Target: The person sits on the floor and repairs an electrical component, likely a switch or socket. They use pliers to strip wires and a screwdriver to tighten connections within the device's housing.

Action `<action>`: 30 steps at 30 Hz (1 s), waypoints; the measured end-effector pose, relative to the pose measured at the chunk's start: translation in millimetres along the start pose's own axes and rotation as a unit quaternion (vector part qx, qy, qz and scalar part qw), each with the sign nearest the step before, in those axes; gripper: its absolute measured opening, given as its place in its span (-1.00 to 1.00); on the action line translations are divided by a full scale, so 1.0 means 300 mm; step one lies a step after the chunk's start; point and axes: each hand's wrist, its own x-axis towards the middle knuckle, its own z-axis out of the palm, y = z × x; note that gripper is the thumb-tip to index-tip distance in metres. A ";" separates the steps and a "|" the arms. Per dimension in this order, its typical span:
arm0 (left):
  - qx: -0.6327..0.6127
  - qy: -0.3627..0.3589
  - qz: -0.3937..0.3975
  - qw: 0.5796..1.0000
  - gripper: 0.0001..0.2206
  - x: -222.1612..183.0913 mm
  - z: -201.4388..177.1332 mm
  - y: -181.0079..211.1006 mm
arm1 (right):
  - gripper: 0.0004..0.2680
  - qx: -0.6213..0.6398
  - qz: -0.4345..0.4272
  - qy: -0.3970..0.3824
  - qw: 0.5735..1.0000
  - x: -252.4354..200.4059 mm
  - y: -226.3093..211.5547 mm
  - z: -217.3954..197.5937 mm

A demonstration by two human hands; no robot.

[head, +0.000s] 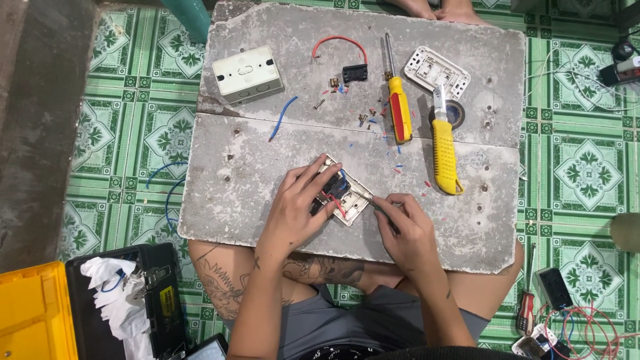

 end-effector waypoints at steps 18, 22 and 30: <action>-0.013 0.001 0.002 1.000 -0.45 0.000 -0.005 0.004 | -0.85 0.006 -0.002 -0.001 1.000 0.012 -0.005 0.004; -0.010 0.005 0.007 1.000 -0.45 0.000 -0.002 -0.002 | -0.85 0.010 -0.002 0.001 1.000 0.014 -0.006 0.005; -0.011 0.005 0.005 1.000 -0.46 -0.003 0.000 -0.004 | -0.85 0.011 -0.005 0.003 1.000 0.017 -0.009 0.001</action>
